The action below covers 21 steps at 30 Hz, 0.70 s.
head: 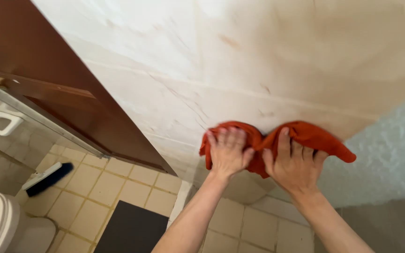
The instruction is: Cleaning the bathroom walls and shower area using a cloth and a bucket of water.
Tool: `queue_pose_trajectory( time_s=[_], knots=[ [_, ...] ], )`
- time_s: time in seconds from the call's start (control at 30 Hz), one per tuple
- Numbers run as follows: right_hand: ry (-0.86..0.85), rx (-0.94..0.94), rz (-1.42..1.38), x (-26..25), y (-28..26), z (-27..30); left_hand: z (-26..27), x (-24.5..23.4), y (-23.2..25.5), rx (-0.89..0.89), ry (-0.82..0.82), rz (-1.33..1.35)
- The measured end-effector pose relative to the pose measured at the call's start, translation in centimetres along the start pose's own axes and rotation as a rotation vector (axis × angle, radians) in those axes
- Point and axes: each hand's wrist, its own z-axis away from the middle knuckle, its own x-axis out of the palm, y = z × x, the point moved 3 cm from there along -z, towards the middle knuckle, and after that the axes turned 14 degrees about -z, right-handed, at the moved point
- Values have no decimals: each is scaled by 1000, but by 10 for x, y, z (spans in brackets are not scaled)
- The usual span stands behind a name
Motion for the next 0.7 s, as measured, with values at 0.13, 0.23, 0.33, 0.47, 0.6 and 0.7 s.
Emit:
queue_pose_trajectory(
  time_s=[0.13,0.23,0.33,0.47,0.6,0.7],
  knots=[
    [-27,39,20,16,-25,-104,-92,-30,-76,-172,-12,-117],
    [-8,28,-28,39,-61,-178,-137,-50,-146,-279,55,-100],
    [8,-22,-118,67,-111,-223,-142,-58,-208,-396,98,-34],
    [-50,-128,-319,98,-183,-235,-95,-54,-246,-618,119,57],
    [-396,-353,-120,131,-222,-173,5,-8,-219,-821,115,124],
    [-480,-469,-61,143,-221,-74,95,24,-160,-990,68,320]
  ],
)
